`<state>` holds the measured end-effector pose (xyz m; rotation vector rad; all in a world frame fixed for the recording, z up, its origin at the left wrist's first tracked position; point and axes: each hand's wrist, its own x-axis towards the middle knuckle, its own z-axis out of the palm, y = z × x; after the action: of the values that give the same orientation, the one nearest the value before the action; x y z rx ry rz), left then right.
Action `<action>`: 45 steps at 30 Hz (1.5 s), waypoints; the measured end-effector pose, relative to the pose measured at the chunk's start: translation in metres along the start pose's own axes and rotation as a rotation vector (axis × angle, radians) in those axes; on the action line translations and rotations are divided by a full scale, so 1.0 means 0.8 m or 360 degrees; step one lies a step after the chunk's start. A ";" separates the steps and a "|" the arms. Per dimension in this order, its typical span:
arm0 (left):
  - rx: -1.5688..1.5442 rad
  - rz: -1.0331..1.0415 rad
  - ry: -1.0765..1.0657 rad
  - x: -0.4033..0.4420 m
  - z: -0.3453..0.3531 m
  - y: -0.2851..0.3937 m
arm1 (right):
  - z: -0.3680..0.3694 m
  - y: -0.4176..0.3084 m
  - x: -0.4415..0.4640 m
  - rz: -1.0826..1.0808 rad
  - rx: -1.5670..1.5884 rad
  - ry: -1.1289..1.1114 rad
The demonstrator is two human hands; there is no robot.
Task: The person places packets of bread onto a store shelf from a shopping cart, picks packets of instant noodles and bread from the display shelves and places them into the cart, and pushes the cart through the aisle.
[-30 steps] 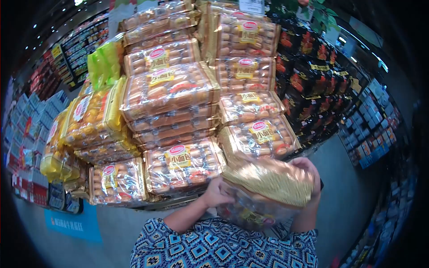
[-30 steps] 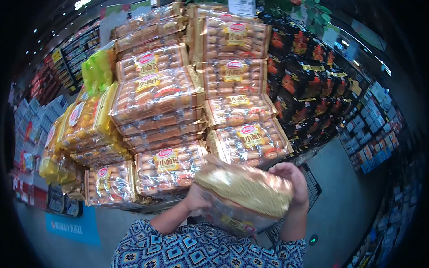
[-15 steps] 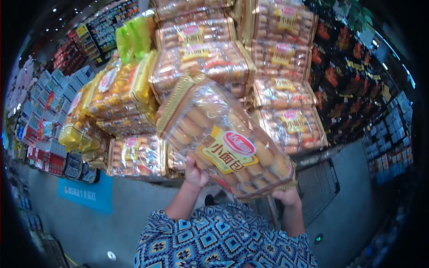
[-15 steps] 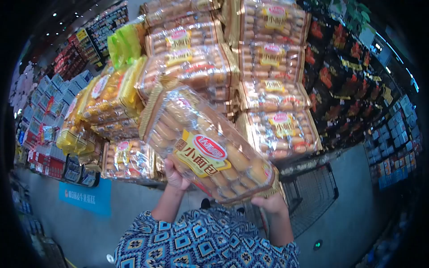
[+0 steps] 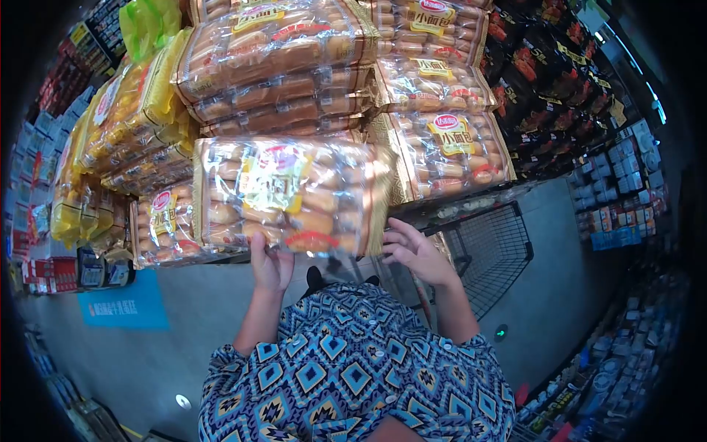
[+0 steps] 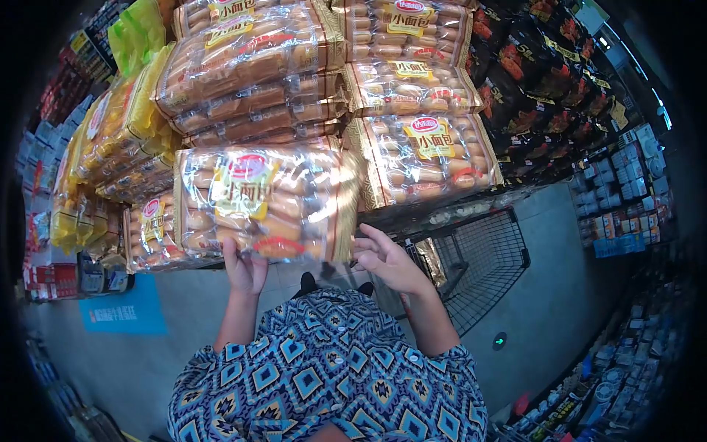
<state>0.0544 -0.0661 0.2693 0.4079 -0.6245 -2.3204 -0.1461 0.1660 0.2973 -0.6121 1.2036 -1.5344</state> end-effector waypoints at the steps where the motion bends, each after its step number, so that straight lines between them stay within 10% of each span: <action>1: 0.0001 0.0093 0.0007 0.006 0.018 0.002 | 0.003 -0.003 -0.001 0.0015 -0.0045 0.0013; 18: 0.0362 -0.0966 -0.0198 0.034 0.022 0.025 | -0.051 -0.022 0.016 -0.0323 -0.0460 0.0981; 20: 0.1188 -0.0932 -0.0636 0.016 0.023 0.062 | -0.053 -0.038 0.008 -0.0613 -0.0757 0.1215; 22: 0.1193 -0.0035 -0.0600 0.008 -0.003 0.104 | -0.071 -0.051 -0.004 -0.0802 -0.0986 0.1534; 25: 0.1236 0.0721 -0.0151 0.026 -0.038 0.157 | -0.106 -0.074 -0.019 -0.0674 -0.1968 0.1742; 27: 0.2126 0.1008 0.0422 0.048 -0.029 0.166 | -0.113 -0.083 -0.019 -0.0375 -0.2202 0.1664; 38: 0.1880 -0.0076 0.0152 0.083 -0.017 0.147 | -0.132 -0.046 0.035 -0.0502 -0.2146 0.1654; 45: 0.1547 0.0448 0.0103 0.089 -0.033 0.114 | -0.127 -0.038 0.026 -0.0420 -0.2023 0.1580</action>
<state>0.0647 -0.1829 0.2886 0.7567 -1.6439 -1.5958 -0.2520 0.1839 0.2837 -0.8186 3.0197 -1.0910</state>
